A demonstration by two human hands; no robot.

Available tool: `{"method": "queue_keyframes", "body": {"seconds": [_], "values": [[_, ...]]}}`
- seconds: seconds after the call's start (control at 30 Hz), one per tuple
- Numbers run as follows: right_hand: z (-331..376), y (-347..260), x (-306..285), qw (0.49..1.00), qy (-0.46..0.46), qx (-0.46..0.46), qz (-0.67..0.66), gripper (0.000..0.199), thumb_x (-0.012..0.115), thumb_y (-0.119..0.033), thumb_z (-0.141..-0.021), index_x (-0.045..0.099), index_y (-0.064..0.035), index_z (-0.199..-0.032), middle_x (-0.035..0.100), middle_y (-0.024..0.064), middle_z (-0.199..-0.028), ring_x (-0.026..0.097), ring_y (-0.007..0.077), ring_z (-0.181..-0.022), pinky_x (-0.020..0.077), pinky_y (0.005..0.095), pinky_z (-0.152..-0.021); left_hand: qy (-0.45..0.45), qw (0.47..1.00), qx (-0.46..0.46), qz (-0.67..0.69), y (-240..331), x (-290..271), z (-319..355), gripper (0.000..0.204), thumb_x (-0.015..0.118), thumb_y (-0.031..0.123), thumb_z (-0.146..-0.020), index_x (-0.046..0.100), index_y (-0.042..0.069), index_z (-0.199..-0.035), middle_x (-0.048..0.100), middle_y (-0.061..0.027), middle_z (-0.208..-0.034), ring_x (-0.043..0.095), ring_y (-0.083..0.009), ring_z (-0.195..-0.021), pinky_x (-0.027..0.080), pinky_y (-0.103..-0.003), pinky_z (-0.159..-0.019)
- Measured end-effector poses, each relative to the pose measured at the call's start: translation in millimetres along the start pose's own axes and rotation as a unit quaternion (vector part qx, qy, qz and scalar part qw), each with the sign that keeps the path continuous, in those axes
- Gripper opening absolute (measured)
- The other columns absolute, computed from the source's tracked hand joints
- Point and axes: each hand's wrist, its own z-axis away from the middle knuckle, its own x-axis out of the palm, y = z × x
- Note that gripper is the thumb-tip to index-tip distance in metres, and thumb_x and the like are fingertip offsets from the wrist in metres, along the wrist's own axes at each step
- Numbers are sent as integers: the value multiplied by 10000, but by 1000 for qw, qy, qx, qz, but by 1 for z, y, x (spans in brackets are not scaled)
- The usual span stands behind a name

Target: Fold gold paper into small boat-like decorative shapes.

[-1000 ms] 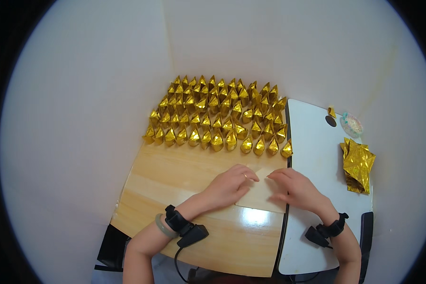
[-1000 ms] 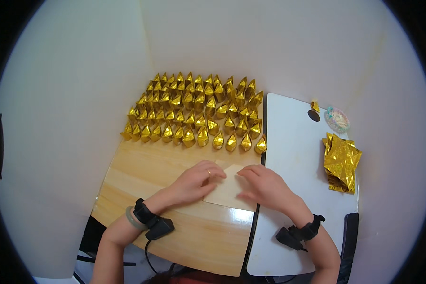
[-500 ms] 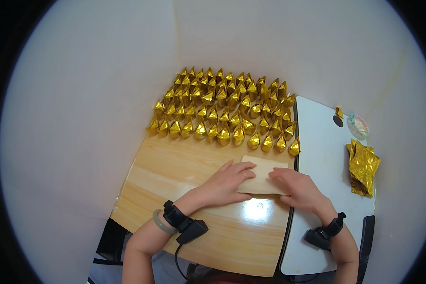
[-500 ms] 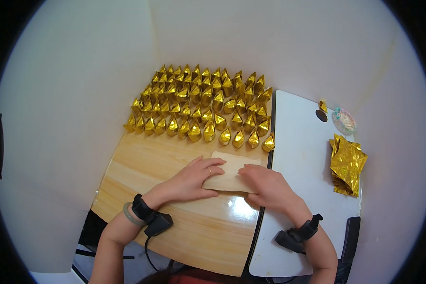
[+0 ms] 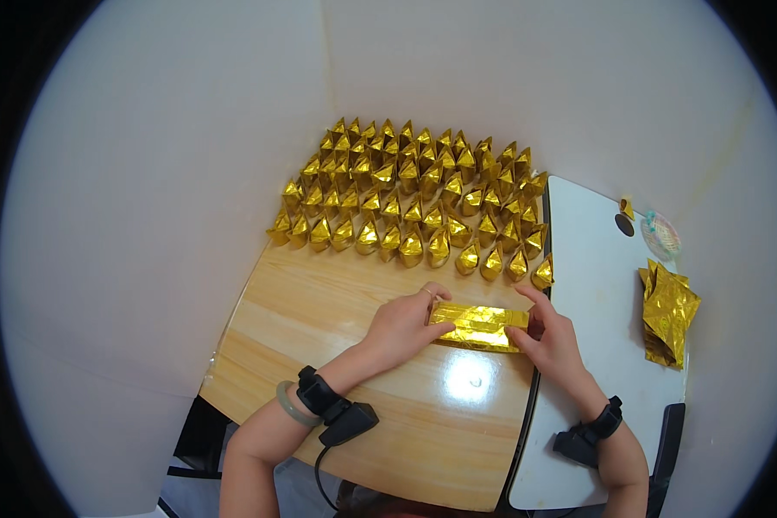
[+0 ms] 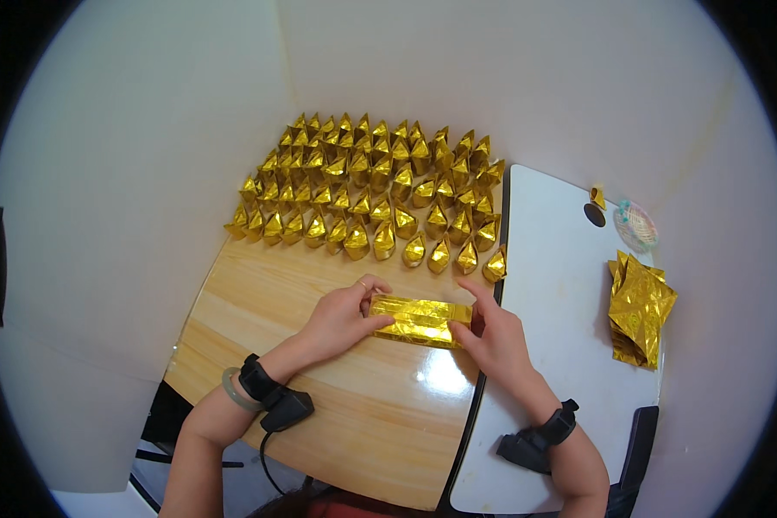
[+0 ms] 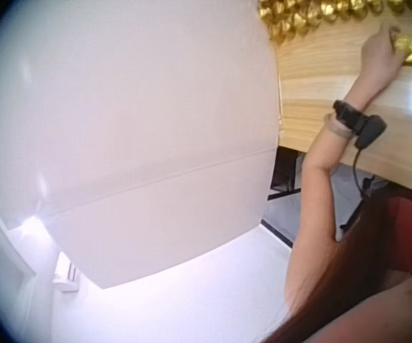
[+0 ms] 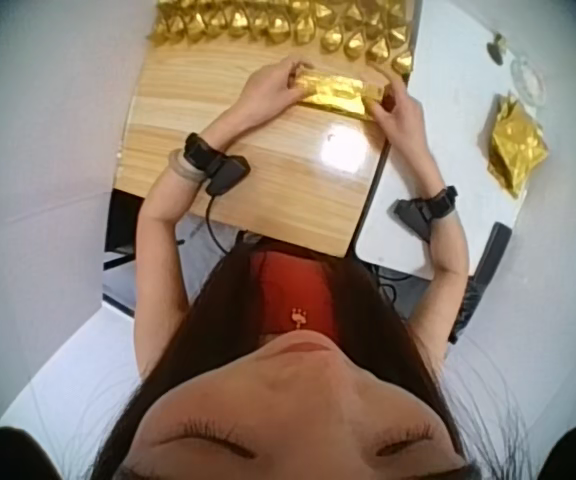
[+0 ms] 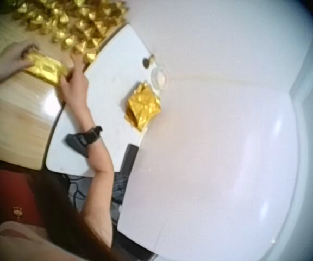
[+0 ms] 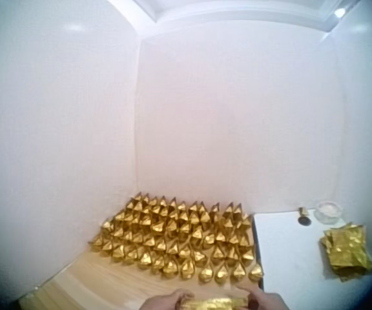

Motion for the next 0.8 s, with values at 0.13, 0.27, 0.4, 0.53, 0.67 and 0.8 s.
{"method": "queue_keyframes", "body": {"seconds": [0.13, 0.27, 0.4, 0.53, 0.67, 0.8], "values": [[6, 0, 4, 997, 24, -64, 35, 528, 665, -84, -781, 487, -71, -1278, 537, 83, -730, 556, 212, -647, 476, 327, -614, 9, 999, 29, -31, 2, 1, 2, 619, 738, 232, -764, 441, 92, -1288, 570, -65, -838, 562, -190, -667, 459, -321, -620], [5, 3, 2, 988, 26, -100, 116, 503, 621, -20, -723, 533, -66, -1217, 546, 122, -907, 544, 274, -897, 475, 355, -791, 29, 996, 58, -65, -1, 5, 2, 594, 739, 242, -755, 480, 106, -1272, 546, -76, -1003, 574, -205, -735, 477, -340, -661], [4, 0, 3, 974, 45, -143, 170, 455, 611, -34, -701, 563, -55, -1153, 540, 132, -1007, 492, 306, -1011, 447, 376, -877, 7, 994, 77, -82, -1, 4, 2, 498, 739, 264, -749, 563, 134, -1197, 518, -66, -1081, 579, -237, -819, 483, -358, -716], [2, 0, 0, 974, 30, -126, 188, 412, 619, -78, -692, 582, -47, -1102, 531, 129, -1046, 479, 309, -1005, 445, 385, -884, -72, 995, 0, -71, 13, -5, -2, 430, 720, 259, -756, 597, 105, -1138, 544, -55, -1048, 586, -258, -947, 487, -377, -781], [-1, -3, -3, 986, -18, -93, 139, 379, 639, -96, -691, 597, -49, -1065, 534, 120, -1038, 481, 303, -989, 443, 369, -870, -85, 995, 2, -48, 12, -7, -2, 370, 717, 247, -760, 625, 103, -1088, 553, -46, -978, 588, -230, -894, 481, -344, -756], [-1, -1, -4, 992, -36, -70, 98, 338, 654, -86, -707, 609, -44, -1039, 533, 113, -1037, 490, 285, -997, 432, 346, -872, -32, 993, -19, 115, -5, 0, -5, 217, 700, 165, -795, 659, 68, -985, 581, -42, -857, 587, -157, -782, 467, -283, -690]]}}
